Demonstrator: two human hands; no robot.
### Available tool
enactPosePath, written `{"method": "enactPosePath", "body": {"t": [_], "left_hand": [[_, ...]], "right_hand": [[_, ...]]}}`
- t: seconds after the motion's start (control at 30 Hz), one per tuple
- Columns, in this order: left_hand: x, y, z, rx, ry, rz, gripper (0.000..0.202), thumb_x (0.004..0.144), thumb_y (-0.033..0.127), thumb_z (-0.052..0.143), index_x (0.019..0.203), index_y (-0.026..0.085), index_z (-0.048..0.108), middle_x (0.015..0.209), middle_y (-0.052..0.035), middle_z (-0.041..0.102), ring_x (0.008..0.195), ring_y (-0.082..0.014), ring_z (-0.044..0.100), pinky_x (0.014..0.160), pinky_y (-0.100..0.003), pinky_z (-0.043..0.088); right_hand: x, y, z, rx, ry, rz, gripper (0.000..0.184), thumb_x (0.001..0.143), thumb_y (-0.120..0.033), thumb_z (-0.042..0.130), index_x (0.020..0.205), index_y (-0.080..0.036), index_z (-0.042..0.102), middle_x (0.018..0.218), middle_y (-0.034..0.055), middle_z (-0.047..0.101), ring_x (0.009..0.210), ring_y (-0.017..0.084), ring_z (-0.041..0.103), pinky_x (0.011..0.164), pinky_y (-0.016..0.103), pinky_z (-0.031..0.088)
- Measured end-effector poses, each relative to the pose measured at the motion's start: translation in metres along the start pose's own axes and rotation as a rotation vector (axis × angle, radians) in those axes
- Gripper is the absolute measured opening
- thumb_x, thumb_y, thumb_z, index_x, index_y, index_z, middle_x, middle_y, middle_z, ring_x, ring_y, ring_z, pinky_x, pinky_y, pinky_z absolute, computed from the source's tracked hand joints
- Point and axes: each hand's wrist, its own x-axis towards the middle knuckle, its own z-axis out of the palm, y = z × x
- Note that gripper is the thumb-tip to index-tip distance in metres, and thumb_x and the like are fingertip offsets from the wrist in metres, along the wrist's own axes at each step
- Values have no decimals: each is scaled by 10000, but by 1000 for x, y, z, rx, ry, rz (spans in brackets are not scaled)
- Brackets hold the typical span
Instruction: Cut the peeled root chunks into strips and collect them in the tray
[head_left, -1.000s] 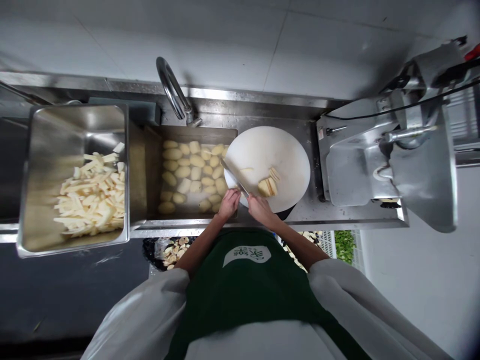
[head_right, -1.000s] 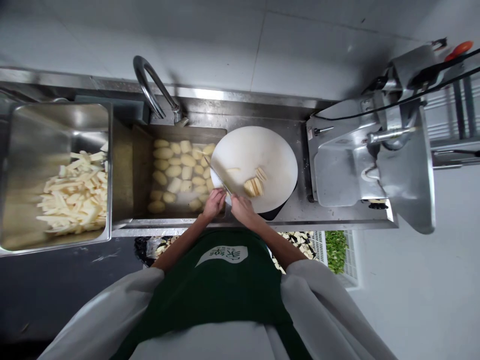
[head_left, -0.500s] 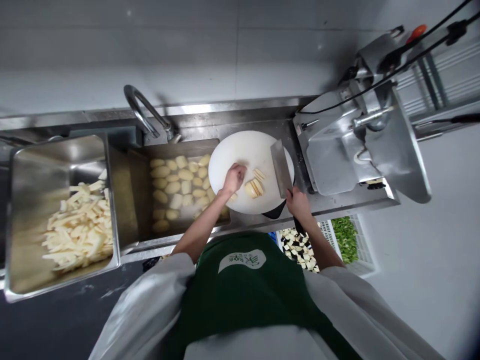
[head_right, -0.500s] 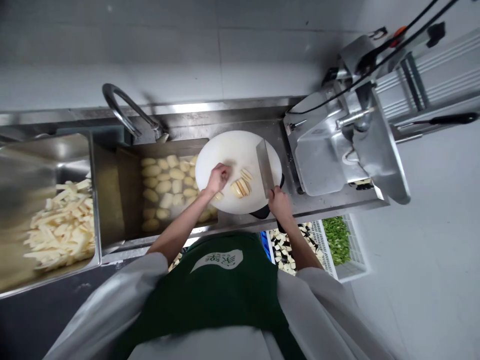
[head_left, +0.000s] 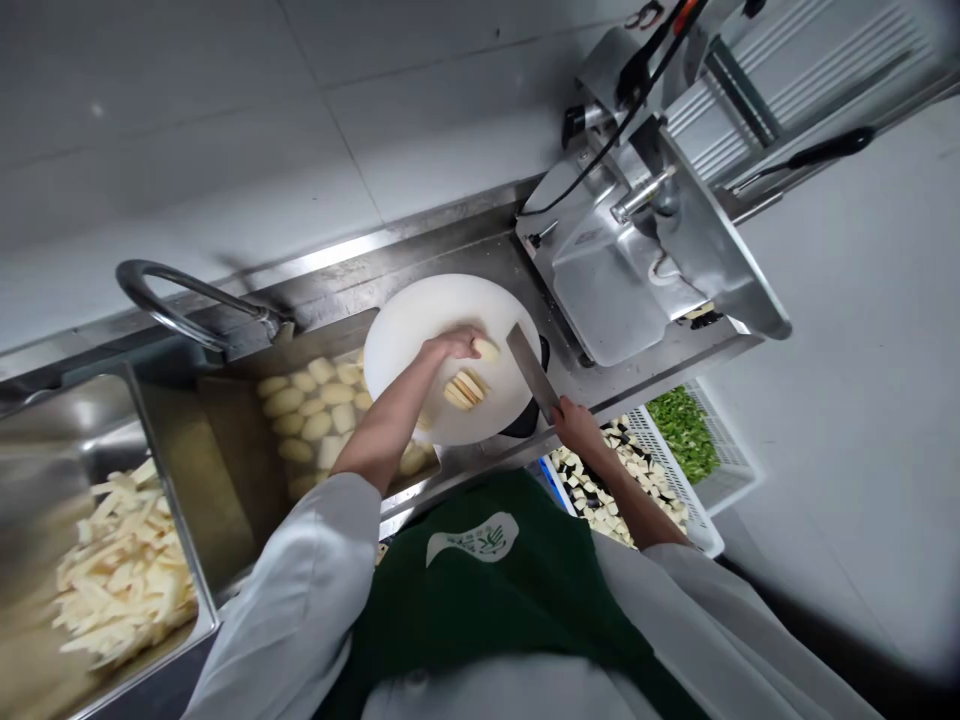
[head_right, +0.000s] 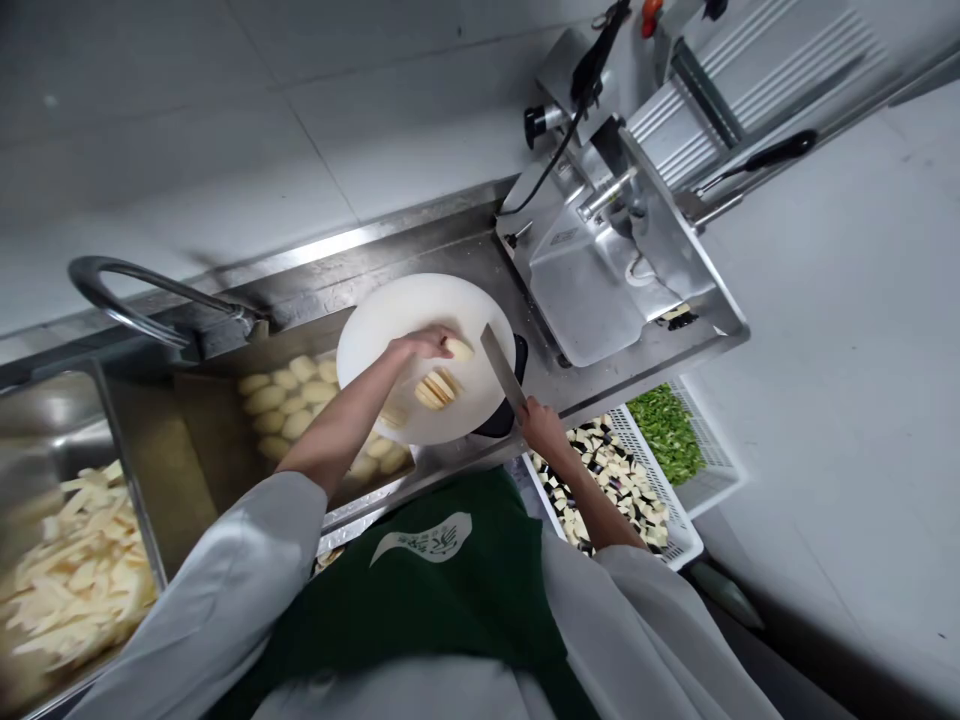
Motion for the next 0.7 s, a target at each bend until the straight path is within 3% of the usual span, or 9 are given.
{"method": "enactPosePath", "body": {"t": [0.13,0.23,0.27,0.5,0.6,0.7], "left_hand": [[6,4,19,-55,495,69,317,670,115,763,976,187,724,870,-21,628,677,-149,587,725,-300,536],[-9,2,35,-109,757,128,107,756,138,695,852,184,690,907,-45,603,719,-151,575,754,-323,542],[-18,2,39,-123,809,143,40,798,151,658,820,181,673,889,-46,597,731,-153,573,752,-322,538],[-103,7,41,-132,1036,168,145,934,276,576,852,185,653,842,-42,619,742,-148,573,707,-289,512],[-145,-4,42,-109,1138,72,162,941,306,579,862,188,658,844,-37,636,766,-155,587,753,-299,522],[-184,-28,51,-103,1294,-87,176,944,323,572,877,186,658,856,-41,639,805,-172,600,798,-323,533]], "right_hand": [[5,7,-6,-34,-28,-47,299,1060,-320,368,1169,-139,579,980,157,733,935,266,703,740,296,409],[17,1,-18,-38,-31,-58,286,1059,-296,357,1168,-137,568,991,165,731,945,276,706,754,304,422],[23,-5,-24,-36,-24,-66,289,1059,-289,349,1175,-131,563,1002,171,729,955,281,705,766,309,429],[71,-71,-49,-14,53,-174,344,1059,-260,294,1268,-87,505,1092,219,708,1048,295,697,859,332,470],[82,-84,-50,-34,34,-185,324,1049,-232,315,1260,-83,509,1108,219,710,1060,291,701,860,321,482],[83,-84,-52,-60,24,-192,299,1045,-225,324,1221,-95,528,1100,214,714,1051,290,706,860,322,488]]}}
